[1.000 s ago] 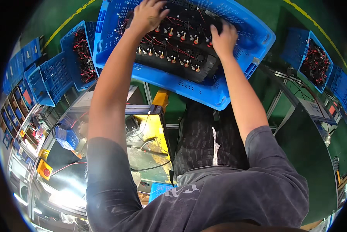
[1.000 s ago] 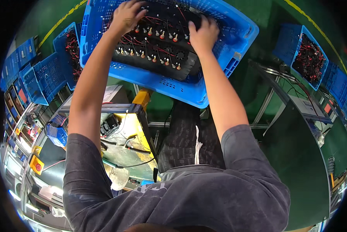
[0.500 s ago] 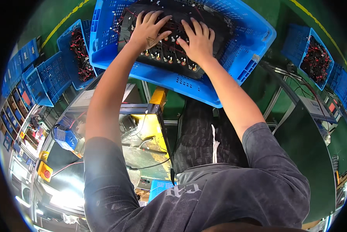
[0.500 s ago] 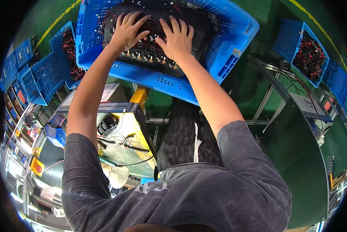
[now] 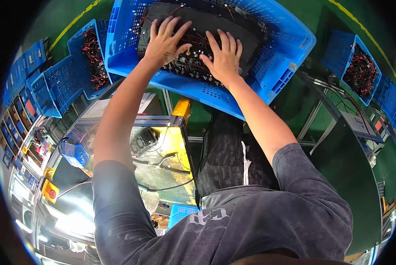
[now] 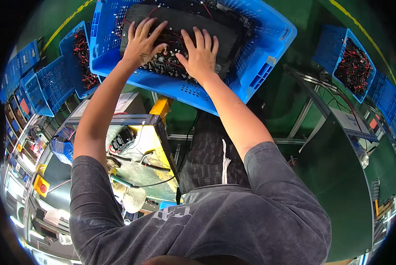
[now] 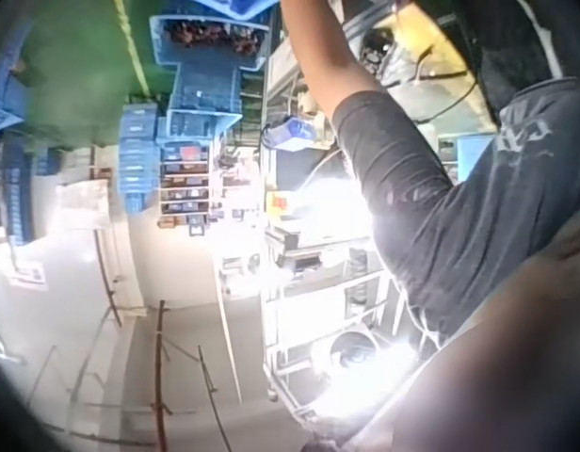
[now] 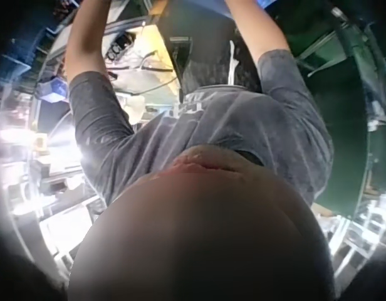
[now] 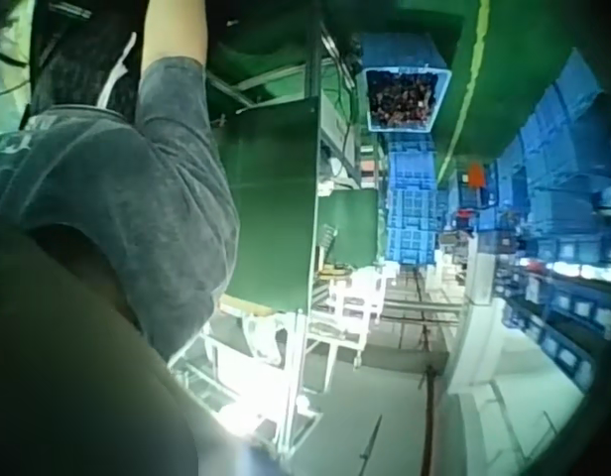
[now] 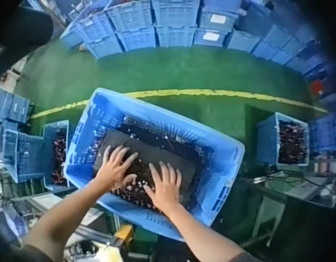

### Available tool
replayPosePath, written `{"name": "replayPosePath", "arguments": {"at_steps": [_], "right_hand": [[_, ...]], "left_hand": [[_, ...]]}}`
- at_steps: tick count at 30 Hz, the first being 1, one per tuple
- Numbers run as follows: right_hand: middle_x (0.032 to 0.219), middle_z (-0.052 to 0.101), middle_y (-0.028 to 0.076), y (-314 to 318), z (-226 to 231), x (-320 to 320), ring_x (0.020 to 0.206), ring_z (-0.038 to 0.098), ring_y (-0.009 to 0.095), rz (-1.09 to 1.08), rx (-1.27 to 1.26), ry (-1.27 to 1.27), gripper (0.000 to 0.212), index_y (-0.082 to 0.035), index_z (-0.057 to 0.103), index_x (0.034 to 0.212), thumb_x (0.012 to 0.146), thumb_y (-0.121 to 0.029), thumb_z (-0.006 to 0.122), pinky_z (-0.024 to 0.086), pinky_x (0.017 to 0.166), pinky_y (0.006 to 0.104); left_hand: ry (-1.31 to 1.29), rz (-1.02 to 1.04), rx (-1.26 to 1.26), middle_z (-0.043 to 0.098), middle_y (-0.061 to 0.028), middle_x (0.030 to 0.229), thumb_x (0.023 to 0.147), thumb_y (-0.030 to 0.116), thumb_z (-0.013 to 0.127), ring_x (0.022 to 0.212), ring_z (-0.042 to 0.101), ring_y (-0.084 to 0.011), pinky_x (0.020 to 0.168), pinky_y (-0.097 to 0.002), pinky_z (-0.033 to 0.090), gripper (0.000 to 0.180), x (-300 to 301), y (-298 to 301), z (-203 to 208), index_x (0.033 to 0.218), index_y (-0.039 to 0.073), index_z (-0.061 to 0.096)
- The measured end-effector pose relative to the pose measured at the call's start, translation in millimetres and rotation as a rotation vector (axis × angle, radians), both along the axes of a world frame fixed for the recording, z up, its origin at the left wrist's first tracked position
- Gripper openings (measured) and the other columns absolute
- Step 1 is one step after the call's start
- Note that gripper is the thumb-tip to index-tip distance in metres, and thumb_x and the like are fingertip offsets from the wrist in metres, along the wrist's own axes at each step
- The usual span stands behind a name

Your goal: The person is assembling small electronic cooling fans onto a mounting plate and organizing them on an assembly line.

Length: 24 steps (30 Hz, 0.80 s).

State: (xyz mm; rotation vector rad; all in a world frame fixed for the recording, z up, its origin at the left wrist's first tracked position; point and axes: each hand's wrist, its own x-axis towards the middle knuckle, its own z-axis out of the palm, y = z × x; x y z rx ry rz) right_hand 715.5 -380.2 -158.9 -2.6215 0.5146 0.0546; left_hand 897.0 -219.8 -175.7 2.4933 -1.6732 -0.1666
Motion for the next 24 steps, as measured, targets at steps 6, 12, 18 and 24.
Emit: {"name": "replayPosePath", "arguments": {"at_steps": [6,12,18,24], "right_hand": [[0.154,0.04,0.017,-24.2,34.3,-22.0,0.143,0.035,0.038,-0.01,-0.008,-0.009,0.078,-0.015,0.045,0.153,0.085,-0.036,0.077,0.023,0.119,0.0589],[0.15,0.044,0.017,-56.8,113.3,-79.2,0.138,0.041,0.039,0.097,0.042,-0.023,0.072,-0.01,0.051,0.146,0.081,-0.017,0.078,0.031,0.116,0.0522],[0.117,0.068,0.014,-133.2,149.9,-167.1,0.113,0.063,0.035,0.227,0.16,0.036,0.034,-0.008,0.071,0.116,0.082,-0.012,0.072,0.045,0.103,0.0472],[0.077,0.07,0.008,-237.3,81.1,-256.2,0.066,0.066,0.02,0.072,0.568,0.438,0.024,0.0,0.073,0.104,0.096,-0.021,0.063,0.052,0.064,0.0326]], "left_hand": [[-0.015,0.325,-0.063,0.046,-0.0129,0.149,0.096,0.046,0.065,0.139,0.043,-0.0346,0.116,-0.058,0.031,0.069,37.9,7.5,22.6,0.154,0.017,0.041],[0.126,0.517,0.142,0.053,-0.021,0.14,0.094,0.032,0.07,0.124,0.056,-0.0424,0.105,-0.0489,0.047,0.062,40.3,47.7,137.5,0.147,0.008,0.048],[0.354,0.487,0.021,0.065,-0.0209,0.126,0.093,0.025,0.072,0.118,0.059,-0.04,0.104,-0.0464,0.048,0.047,-72.3,68.4,315.1,0.135,0.007,0.061],[0.743,1.043,-0.246,0.066,-0.0186,0.127,0.096,0.021,0.068,0.116,0.065,-0.0344,0.101,-0.0422,0.051,0.044,-298.2,80.0,421.7,0.136,0.004,0.061]]}}
